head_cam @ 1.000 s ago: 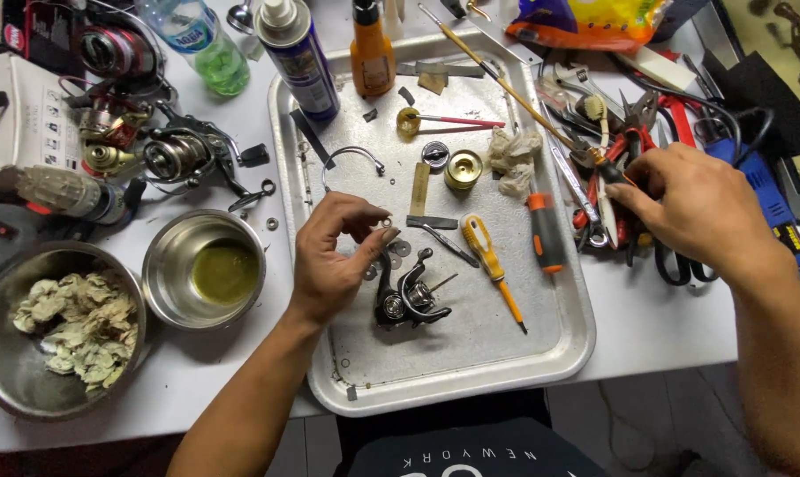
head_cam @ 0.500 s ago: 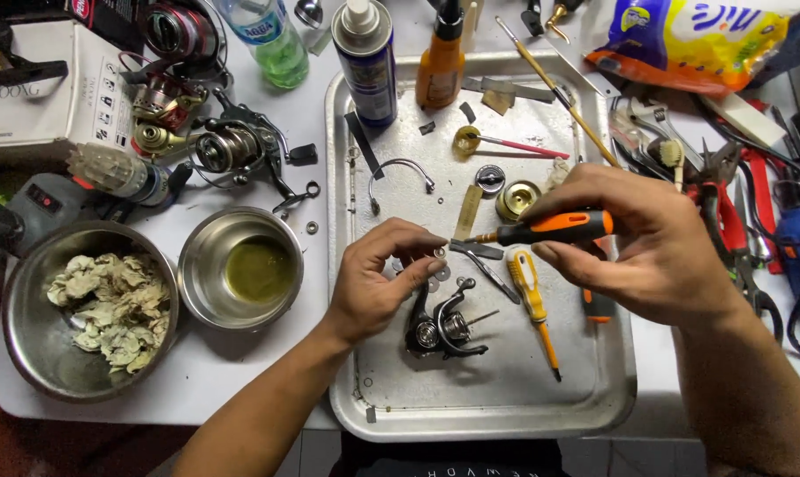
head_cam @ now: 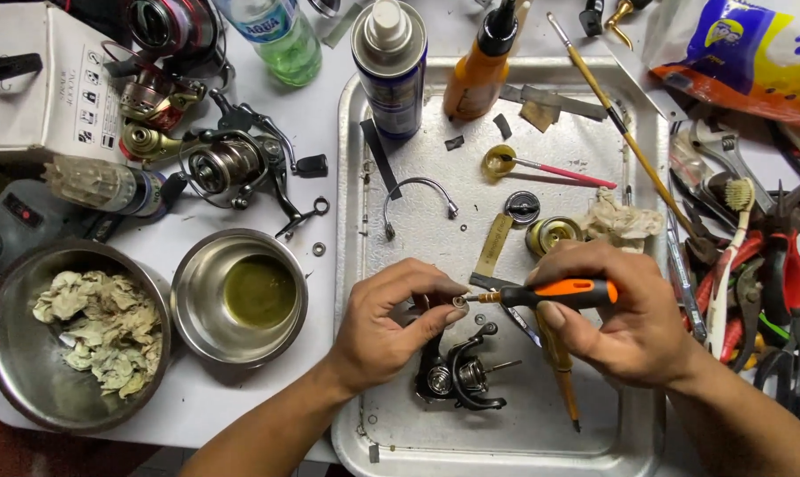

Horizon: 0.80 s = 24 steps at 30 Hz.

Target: Disassembling and reassembling a fishing reel for maintenance or repair using a screwdriver and manual manipulation of small parts.

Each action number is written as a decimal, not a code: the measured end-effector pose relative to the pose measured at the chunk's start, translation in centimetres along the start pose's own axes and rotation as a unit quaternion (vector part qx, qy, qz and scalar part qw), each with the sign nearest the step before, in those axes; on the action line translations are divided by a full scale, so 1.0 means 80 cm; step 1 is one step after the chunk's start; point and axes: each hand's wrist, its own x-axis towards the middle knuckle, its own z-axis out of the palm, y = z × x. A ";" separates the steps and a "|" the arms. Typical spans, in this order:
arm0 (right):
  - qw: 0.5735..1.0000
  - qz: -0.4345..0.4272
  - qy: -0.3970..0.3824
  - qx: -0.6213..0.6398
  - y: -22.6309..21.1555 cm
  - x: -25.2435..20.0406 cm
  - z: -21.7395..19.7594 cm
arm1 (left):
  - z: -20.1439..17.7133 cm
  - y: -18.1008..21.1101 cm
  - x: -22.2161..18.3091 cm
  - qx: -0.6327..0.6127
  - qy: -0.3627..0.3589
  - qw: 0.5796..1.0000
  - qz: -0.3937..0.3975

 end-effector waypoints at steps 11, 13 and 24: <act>0.999 -0.035 -0.036 0.004 -0.012 0.010 0.001 | 0.000 -0.005 -0.002 0.024 -0.010 0.999 0.019; 0.998 -0.036 -0.044 0.007 -0.014 0.010 0.000 | 0.000 -0.006 -0.003 0.030 -0.013 0.999 0.027; 0.997 0.039 -0.037 -0.055 -0.011 0.002 -0.005 | 0.003 -0.006 -0.003 0.069 -0.029 0.995 0.070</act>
